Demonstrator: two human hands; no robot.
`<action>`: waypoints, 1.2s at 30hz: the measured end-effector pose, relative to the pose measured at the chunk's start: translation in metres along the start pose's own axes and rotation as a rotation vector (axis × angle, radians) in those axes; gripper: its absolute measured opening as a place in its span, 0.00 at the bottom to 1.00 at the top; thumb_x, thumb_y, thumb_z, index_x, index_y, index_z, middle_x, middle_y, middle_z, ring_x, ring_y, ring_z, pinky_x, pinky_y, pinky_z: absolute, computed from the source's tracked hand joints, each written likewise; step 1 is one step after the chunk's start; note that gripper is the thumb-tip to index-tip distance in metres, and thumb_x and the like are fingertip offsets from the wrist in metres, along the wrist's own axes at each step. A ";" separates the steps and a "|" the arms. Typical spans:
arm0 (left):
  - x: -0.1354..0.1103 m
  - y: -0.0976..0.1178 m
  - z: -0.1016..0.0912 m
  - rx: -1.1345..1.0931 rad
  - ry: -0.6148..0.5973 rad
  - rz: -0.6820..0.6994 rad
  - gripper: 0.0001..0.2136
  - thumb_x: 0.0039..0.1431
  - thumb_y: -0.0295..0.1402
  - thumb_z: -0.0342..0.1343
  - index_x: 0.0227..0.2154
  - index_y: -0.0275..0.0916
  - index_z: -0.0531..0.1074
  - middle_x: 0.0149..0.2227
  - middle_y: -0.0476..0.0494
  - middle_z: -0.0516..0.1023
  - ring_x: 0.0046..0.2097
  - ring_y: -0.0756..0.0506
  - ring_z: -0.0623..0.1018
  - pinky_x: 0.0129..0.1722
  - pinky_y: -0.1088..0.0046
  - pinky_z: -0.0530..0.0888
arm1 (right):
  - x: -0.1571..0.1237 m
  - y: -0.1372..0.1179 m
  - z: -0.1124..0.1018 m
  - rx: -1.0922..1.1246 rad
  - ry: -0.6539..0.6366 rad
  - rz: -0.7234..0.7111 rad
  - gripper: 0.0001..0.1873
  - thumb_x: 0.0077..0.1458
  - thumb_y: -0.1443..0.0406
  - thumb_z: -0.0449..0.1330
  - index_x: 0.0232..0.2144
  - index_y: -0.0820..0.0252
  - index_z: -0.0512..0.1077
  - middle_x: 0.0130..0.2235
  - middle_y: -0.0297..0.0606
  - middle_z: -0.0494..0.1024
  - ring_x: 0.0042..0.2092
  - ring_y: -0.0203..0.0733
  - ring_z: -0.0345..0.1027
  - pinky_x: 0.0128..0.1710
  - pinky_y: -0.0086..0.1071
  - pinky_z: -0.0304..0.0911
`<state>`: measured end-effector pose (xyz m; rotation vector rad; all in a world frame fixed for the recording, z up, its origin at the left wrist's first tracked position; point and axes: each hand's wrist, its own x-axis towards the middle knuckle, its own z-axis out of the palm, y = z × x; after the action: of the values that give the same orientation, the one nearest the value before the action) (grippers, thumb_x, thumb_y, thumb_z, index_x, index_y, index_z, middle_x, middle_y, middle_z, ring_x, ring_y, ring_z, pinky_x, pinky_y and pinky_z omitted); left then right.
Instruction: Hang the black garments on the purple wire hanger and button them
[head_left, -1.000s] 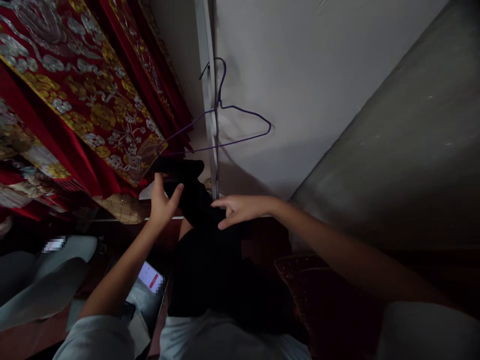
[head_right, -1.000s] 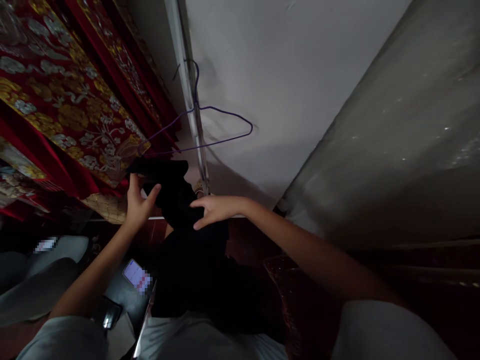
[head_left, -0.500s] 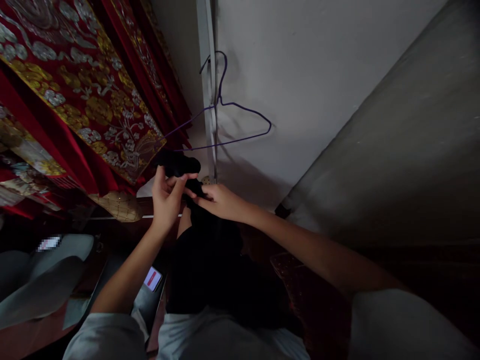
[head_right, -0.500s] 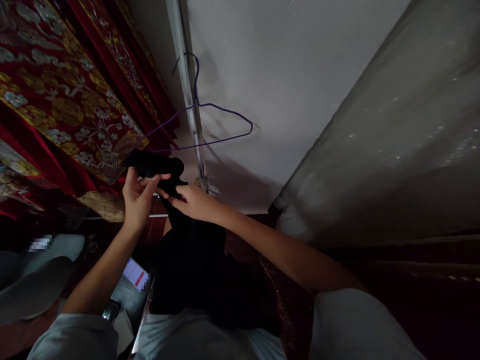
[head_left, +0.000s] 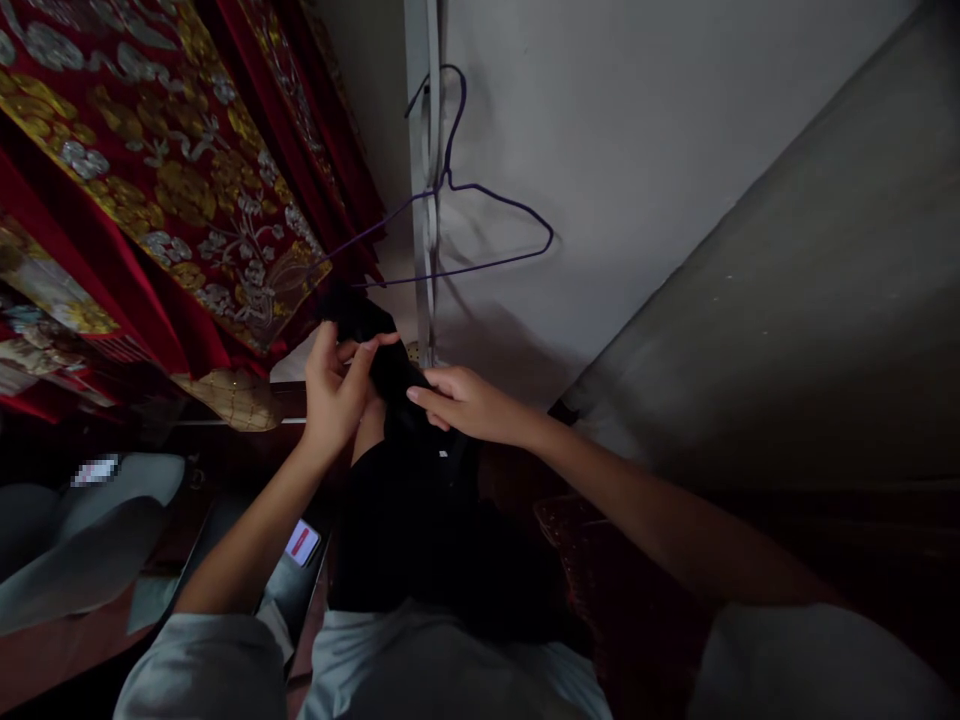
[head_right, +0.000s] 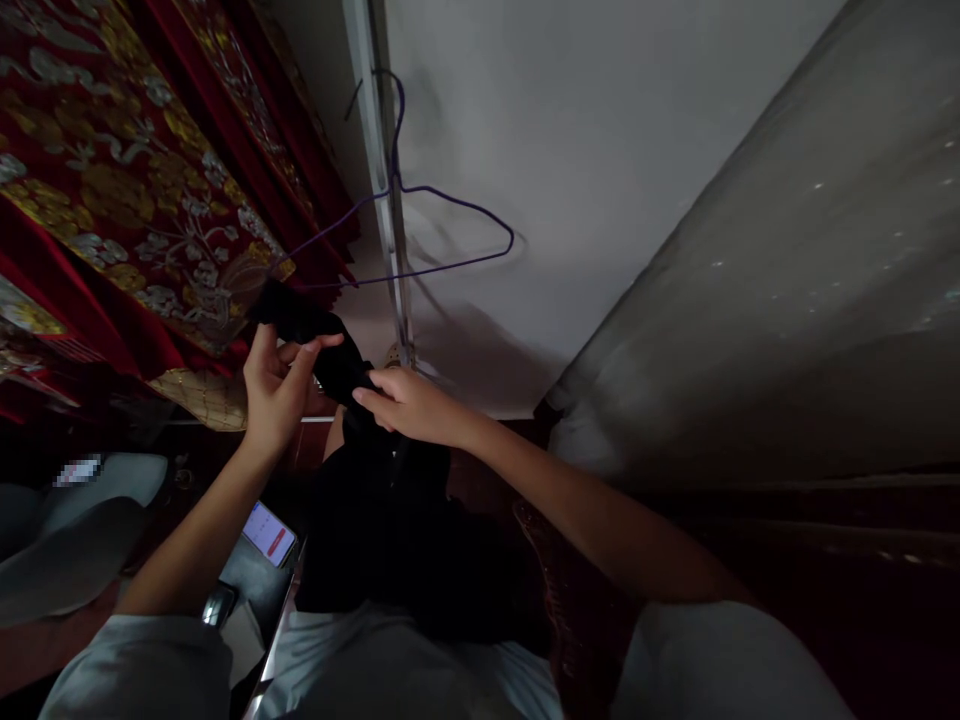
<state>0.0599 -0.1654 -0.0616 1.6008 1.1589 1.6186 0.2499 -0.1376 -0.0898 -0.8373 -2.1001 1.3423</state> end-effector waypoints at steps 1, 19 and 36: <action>0.001 0.001 -0.002 0.008 0.006 -0.002 0.19 0.66 0.43 0.61 0.54 0.42 0.68 0.44 0.41 0.85 0.19 0.55 0.74 0.16 0.79 0.68 | -0.001 0.002 -0.001 -0.011 0.006 -0.006 0.20 0.67 0.56 0.53 0.24 0.56 0.58 0.20 0.29 0.67 0.23 0.32 0.60 0.28 0.32 0.55; 0.032 -0.047 -0.038 1.130 -0.102 0.130 0.32 0.70 0.44 0.49 0.70 0.34 0.50 0.69 0.26 0.61 0.70 0.30 0.64 0.70 0.44 0.56 | -0.021 -0.019 -0.073 -0.408 0.028 -0.027 0.12 0.62 0.56 0.59 0.32 0.57 0.66 0.21 0.26 0.61 0.24 0.32 0.52 0.28 0.31 0.48; 0.047 0.016 -0.109 1.539 -0.611 0.106 0.28 0.66 0.58 0.45 0.45 0.38 0.75 0.35 0.37 0.81 0.39 0.36 0.80 0.35 0.68 0.67 | 0.038 0.029 -0.144 -0.221 0.465 -0.017 0.14 0.55 0.56 0.54 0.23 0.57 0.71 0.27 0.40 0.70 0.34 0.46 0.65 0.32 0.37 0.59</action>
<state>-0.0493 -0.1511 -0.0149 2.6960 2.0570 -0.1271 0.3306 -0.0131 -0.0580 -1.0979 -1.8920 0.8131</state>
